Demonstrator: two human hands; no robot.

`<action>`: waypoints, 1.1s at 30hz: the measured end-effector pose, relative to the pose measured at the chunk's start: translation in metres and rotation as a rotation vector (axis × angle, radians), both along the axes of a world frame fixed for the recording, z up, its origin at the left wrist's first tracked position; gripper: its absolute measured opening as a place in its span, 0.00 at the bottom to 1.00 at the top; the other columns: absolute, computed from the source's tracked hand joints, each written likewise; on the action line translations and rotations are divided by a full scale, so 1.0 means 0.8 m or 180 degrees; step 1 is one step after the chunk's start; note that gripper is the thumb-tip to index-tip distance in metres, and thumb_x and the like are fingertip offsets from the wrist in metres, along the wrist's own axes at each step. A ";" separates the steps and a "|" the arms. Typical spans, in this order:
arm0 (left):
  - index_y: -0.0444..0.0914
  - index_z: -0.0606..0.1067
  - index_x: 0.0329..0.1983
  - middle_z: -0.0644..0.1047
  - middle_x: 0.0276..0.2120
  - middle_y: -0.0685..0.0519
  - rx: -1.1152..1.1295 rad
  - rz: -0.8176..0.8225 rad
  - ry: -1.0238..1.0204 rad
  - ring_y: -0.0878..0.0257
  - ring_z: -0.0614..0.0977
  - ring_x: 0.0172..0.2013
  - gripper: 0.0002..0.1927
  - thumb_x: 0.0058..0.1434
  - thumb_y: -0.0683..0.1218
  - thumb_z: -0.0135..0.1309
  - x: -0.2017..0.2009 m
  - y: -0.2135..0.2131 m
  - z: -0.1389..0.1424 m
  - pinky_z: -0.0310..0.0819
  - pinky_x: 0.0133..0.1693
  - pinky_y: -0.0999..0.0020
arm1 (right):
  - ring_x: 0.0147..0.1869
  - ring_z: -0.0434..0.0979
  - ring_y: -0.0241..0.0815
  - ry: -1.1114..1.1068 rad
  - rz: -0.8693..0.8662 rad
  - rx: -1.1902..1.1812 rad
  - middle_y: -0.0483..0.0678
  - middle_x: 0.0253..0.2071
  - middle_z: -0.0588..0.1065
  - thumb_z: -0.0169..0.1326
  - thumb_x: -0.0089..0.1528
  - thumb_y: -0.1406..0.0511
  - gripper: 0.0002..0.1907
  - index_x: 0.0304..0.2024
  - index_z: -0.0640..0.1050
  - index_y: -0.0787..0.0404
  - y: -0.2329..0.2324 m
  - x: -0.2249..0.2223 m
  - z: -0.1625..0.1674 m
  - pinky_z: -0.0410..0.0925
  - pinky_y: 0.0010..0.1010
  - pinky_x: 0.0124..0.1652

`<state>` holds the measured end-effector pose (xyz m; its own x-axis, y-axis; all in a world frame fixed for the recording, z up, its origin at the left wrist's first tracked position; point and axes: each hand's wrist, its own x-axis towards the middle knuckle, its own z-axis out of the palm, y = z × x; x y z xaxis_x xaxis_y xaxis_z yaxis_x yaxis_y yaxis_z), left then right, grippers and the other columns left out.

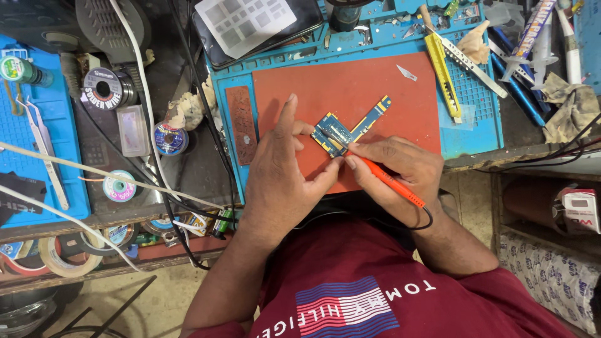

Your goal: The person uses a soldering iron to work on a small blue circuit board placed on a red mat. They then pick up a disassembled smartphone, briefly inspect its internal components, and place it back on the table.

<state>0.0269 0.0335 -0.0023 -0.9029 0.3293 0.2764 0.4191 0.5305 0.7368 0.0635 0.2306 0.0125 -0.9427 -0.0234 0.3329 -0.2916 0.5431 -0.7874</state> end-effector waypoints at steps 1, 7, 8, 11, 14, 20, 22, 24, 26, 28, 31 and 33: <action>0.33 0.50 0.76 0.77 0.48 0.51 0.0000 0.0005 0.0002 0.58 0.78 0.42 0.56 0.54 0.49 0.73 0.000 0.000 0.000 0.76 0.49 0.61 | 0.38 0.83 0.38 0.0011 0.0006 -0.0016 0.52 0.40 0.82 0.65 0.61 0.71 0.12 0.47 0.83 0.66 -0.001 0.000 0.000 0.72 0.24 0.37; 0.33 0.50 0.76 0.77 0.48 0.51 0.0010 0.0000 -0.0087 0.58 0.78 0.42 0.56 0.53 0.49 0.72 0.002 -0.001 -0.003 0.76 0.49 0.61 | 0.36 0.81 0.38 -0.0003 -0.0032 0.0071 0.52 0.39 0.82 0.66 0.60 0.71 0.12 0.47 0.83 0.65 0.000 0.000 -0.003 0.71 0.25 0.35; 0.33 0.50 0.76 0.77 0.48 0.51 0.0002 -0.0001 -0.0086 0.58 0.78 0.42 0.56 0.53 0.49 0.72 0.002 -0.001 -0.004 0.76 0.49 0.61 | 0.35 0.81 0.38 -0.0006 -0.0054 0.0092 0.52 0.38 0.82 0.66 0.60 0.71 0.12 0.47 0.84 0.65 0.001 0.001 -0.005 0.71 0.25 0.35; 0.34 0.50 0.76 0.76 0.49 0.49 0.0042 0.0023 -0.0065 0.58 0.78 0.42 0.56 0.54 0.49 0.73 0.001 -0.001 -0.002 0.76 0.48 0.62 | 0.32 0.78 0.37 0.0058 0.0030 -0.0038 0.52 0.36 0.82 0.67 0.60 0.70 0.13 0.46 0.83 0.65 0.008 0.006 -0.008 0.68 0.26 0.33; 0.34 0.55 0.73 0.74 0.53 0.45 0.0241 0.0060 0.0170 0.55 0.78 0.44 0.50 0.54 0.48 0.72 0.003 -0.001 0.008 0.76 0.47 0.63 | 0.26 0.74 0.37 0.0117 -0.0006 0.0013 0.49 0.27 0.78 0.69 0.57 0.71 0.13 0.43 0.83 0.66 0.017 0.016 -0.010 0.64 0.28 0.28; 0.40 0.71 0.51 0.77 0.43 0.50 0.0512 -0.0250 0.0574 0.52 0.80 0.43 0.22 0.59 0.44 0.69 0.053 0.002 0.032 0.75 0.46 0.60 | 0.47 0.82 0.50 0.1003 0.0352 0.0354 0.53 0.49 0.80 0.59 0.62 0.78 0.20 0.55 0.75 0.63 0.024 0.044 -0.013 0.75 0.35 0.48; 0.40 0.73 0.49 0.78 0.41 0.50 0.0839 -0.0538 0.0111 0.53 0.82 0.40 0.19 0.60 0.44 0.69 0.076 0.007 0.030 0.77 0.42 0.62 | 0.54 0.80 0.54 0.1040 0.0450 0.0393 0.56 0.56 0.77 0.59 0.60 0.78 0.26 0.60 0.72 0.62 0.021 0.056 -0.016 0.75 0.37 0.52; 0.41 0.72 0.57 0.78 0.46 0.49 0.0894 -0.0792 0.0285 0.52 0.83 0.44 0.20 0.63 0.39 0.64 0.095 0.013 0.023 0.79 0.46 0.62 | 0.59 0.79 0.56 0.1022 0.0491 0.0448 0.57 0.61 0.76 0.58 0.58 0.78 0.31 0.64 0.70 0.62 0.018 0.067 -0.018 0.75 0.38 0.55; 0.42 0.73 0.60 0.77 0.47 0.49 0.0786 -0.0969 0.0568 0.53 0.82 0.45 0.23 0.62 0.36 0.61 0.110 0.016 0.015 0.80 0.46 0.62 | 0.61 0.79 0.56 0.0933 0.0478 0.0502 0.56 0.63 0.76 0.55 0.57 0.80 0.35 0.67 0.69 0.63 0.013 0.081 -0.020 0.75 0.38 0.56; 0.43 0.75 0.59 0.76 0.43 0.50 0.0531 -0.1077 0.0979 0.54 0.82 0.42 0.26 0.57 0.34 0.61 0.120 0.016 0.008 0.79 0.44 0.62 | 0.60 0.78 0.57 0.0890 0.0512 0.0464 0.57 0.62 0.75 0.59 0.56 0.77 0.37 0.68 0.67 0.64 0.009 0.096 -0.020 0.75 0.38 0.55; 0.44 0.77 0.55 0.75 0.42 0.54 0.0593 -0.1035 0.1292 0.57 0.81 0.41 0.23 0.57 0.37 0.66 0.136 0.006 0.009 0.79 0.42 0.63 | 0.59 0.79 0.57 0.0910 0.0637 0.0401 0.58 0.61 0.75 0.60 0.56 0.76 0.38 0.69 0.65 0.65 0.003 0.119 -0.020 0.75 0.38 0.54; 0.43 0.79 0.53 0.76 0.43 0.53 0.0646 -0.1048 0.1417 0.57 0.81 0.42 0.21 0.56 0.37 0.66 0.148 -0.005 0.016 0.78 0.42 0.63 | 0.57 0.80 0.55 0.0931 0.0793 0.0199 0.59 0.61 0.75 0.58 0.58 0.76 0.36 0.69 0.64 0.65 0.000 0.132 -0.021 0.76 0.37 0.53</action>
